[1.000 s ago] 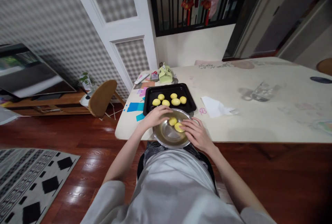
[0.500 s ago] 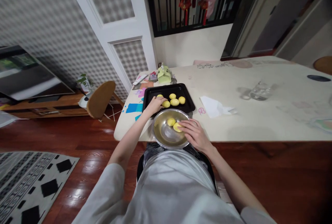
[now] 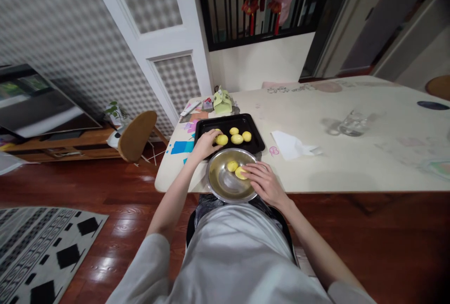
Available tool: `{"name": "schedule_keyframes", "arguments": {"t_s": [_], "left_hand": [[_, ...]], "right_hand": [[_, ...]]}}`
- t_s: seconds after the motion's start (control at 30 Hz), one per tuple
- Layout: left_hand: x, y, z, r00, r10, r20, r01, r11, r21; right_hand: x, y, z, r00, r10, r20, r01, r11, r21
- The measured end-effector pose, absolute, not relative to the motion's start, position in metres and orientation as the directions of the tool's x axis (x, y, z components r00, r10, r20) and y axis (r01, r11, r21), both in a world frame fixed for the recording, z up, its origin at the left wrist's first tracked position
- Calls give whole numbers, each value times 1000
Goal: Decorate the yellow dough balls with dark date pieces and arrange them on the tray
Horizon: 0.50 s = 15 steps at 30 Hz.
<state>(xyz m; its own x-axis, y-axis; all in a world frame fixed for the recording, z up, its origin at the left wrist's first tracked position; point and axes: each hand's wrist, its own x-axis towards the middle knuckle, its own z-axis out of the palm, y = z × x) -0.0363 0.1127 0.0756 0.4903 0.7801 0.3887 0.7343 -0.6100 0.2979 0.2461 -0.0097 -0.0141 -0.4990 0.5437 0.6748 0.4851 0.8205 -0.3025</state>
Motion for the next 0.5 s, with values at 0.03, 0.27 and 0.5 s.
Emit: {"name": "schedule_keyframes", "arguments": {"t_s": [0.03,0.27,0.5], "left_hand": [[-38,102,82,475,778,410,731,-609,308],[-34,24,98,524,812,256,773,-580,258],[-24,7,86,556,825,103,821,-564,87]], "right_hand": [[246,-10,-14,-499,545,674,484,820,-305],[247,-10,-14,-507,573,644,493,805,-329],[247,-10,-13,-501,576,646,503,801,-325]]}}
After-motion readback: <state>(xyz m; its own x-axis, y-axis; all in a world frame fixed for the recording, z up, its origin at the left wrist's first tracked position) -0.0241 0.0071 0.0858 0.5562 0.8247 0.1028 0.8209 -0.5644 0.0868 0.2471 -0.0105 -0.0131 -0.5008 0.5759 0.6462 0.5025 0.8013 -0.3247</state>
